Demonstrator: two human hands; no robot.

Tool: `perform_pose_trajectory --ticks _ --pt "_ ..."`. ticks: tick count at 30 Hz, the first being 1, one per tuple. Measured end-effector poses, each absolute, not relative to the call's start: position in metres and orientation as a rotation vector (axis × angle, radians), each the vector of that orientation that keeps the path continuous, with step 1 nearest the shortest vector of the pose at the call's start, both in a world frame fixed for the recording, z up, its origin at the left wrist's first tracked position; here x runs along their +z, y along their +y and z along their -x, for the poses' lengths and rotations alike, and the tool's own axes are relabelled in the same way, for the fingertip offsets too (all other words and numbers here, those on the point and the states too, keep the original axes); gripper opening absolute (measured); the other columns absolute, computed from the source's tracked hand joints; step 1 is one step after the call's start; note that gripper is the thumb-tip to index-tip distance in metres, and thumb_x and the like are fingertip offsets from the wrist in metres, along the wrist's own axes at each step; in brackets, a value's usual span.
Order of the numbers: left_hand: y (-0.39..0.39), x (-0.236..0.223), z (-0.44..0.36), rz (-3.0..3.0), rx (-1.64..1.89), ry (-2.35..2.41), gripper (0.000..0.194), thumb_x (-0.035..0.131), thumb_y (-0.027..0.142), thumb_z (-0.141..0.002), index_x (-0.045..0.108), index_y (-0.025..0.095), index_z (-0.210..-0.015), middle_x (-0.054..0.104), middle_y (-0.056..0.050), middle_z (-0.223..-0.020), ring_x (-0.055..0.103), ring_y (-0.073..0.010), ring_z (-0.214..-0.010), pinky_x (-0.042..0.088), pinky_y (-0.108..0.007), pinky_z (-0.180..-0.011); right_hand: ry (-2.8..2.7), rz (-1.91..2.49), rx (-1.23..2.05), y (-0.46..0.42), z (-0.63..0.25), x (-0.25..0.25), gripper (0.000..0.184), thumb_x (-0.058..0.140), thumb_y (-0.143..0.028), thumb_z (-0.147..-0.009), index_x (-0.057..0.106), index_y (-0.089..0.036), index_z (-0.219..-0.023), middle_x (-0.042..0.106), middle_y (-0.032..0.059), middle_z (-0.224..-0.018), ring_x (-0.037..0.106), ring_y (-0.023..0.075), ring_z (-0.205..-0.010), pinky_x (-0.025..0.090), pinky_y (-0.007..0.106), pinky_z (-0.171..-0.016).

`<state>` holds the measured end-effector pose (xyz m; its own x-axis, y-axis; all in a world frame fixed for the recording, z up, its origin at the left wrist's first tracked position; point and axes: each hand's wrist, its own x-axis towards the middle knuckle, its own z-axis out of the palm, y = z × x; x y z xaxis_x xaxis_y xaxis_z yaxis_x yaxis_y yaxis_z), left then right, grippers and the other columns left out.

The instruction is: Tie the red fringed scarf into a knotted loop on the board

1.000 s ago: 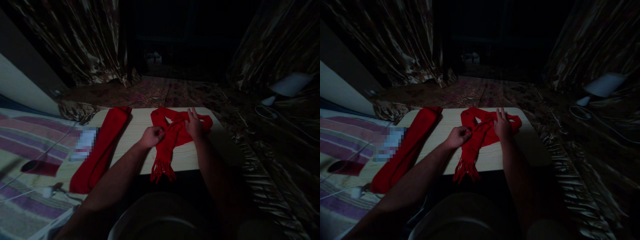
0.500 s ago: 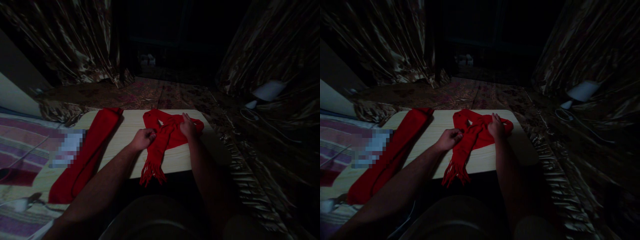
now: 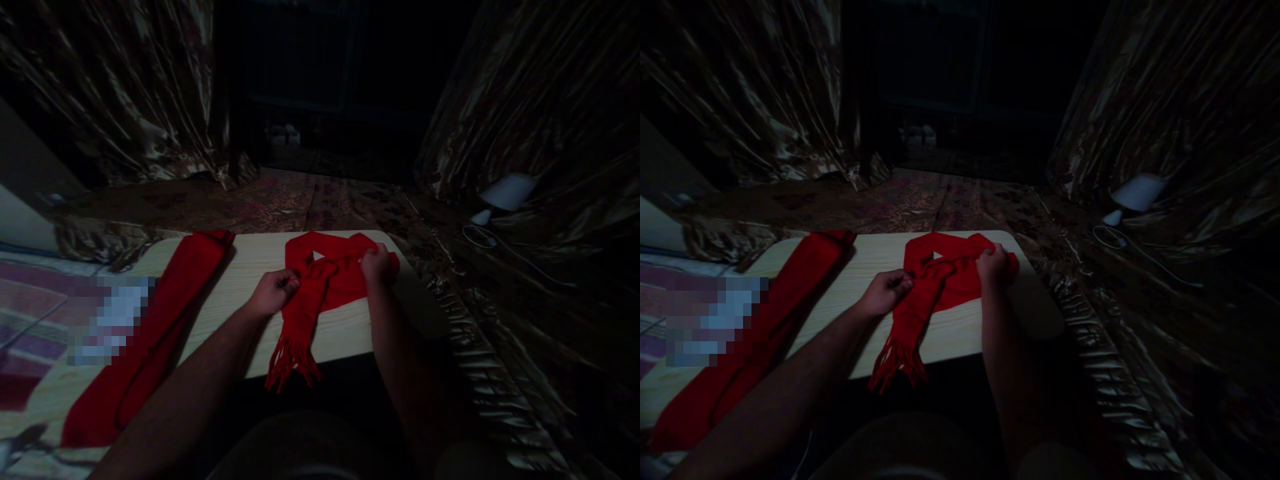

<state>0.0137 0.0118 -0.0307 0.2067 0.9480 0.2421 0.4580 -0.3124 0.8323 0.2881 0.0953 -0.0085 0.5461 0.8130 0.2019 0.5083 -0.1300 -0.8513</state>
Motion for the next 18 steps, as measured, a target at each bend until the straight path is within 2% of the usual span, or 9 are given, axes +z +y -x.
perform_pose_trajectory --ticks 3,7,11,14,16,18 --pt "0.013 -0.031 -0.014 -1.787 1.062 1.288 0.023 0.059 0.038 -0.085 0.066 0.017 -0.079 0.062 -0.001 -0.070 0.053 -0.0142 -0.065 0.041 -0.024 -0.061 -0.796 1.643 0.515 0.096 -0.293 -0.004 0.054 0.031 -0.018 -0.091 0.049 -0.010 -0.141 0.074 0.0106 -0.081 0.073 0.0211 -0.071 0.057 0.029 -0.064" --pt "0.014 -0.030 -0.014 -1.719 1.072 1.290 0.023 0.061 0.038 -0.082 0.065 0.017 -0.074 0.059 0.001 -0.066 0.050 -0.0135 -0.061 0.039 -0.024 -0.058 -0.769 1.620 0.477 0.096 -0.300 -0.003 0.056 0.027 -0.018 -0.090 0.048 -0.011 -0.142 0.075 0.0136 -0.093 0.075 0.0214 -0.077 0.058 0.030 -0.066" --pt "0.014 -0.028 -0.014 -1.610 1.120 1.274 0.023 0.065 0.039 -0.078 0.064 0.017 -0.072 0.056 0.002 -0.064 0.047 -0.0124 -0.059 0.037 -0.024 -0.055 -0.683 1.732 0.228 0.097 -0.311 -0.005 0.059 0.026 -0.016 -0.087 0.051 -0.008 -0.140 0.069 0.0225 -0.120 0.071 0.0289 -0.105 0.057 0.041 -0.087" --pt "0.016 -0.025 -0.015 -1.427 1.210 1.239 0.024 0.068 0.040 -0.075 0.061 0.017 -0.070 0.053 0.003 -0.060 0.044 -0.0110 -0.055 0.035 -0.024 -0.053 -0.672 1.720 0.019 0.100 -0.315 -0.006 0.057 0.030 -0.016 -0.086 0.054 -0.009 -0.137 0.061 0.0225 -0.134 0.060 0.0293 -0.126 0.049 0.046 -0.104" --pt "0.017 -0.022 -0.015 -1.241 1.319 1.196 0.023 0.069 0.038 -0.072 0.058 0.018 -0.070 0.052 0.004 -0.058 0.043 -0.0104 -0.052 0.034 -0.024 -0.052 -0.746 1.701 -0.058 0.102 -0.312 -0.009 0.056 0.037 -0.017 -0.084 0.054 -0.007 -0.136 0.056 0.0230 -0.140 0.053 0.0296 -0.133 0.044 0.047 -0.110" --pt "0.018 -0.017 -0.014 -1.038 1.432 1.126 0.021 0.068 0.033 -0.068 0.054 0.019 -0.071 0.050 0.005 -0.058 0.044 -0.0102 -0.051 0.034 -0.023 -0.052 -0.904 1.682 -0.063 0.102 -0.305 -0.011 0.054 0.045 -0.020 -0.081 0.058 -0.005 -0.132 0.054 0.0244 -0.140 0.053 0.0306 -0.132 0.044 0.046 -0.110"
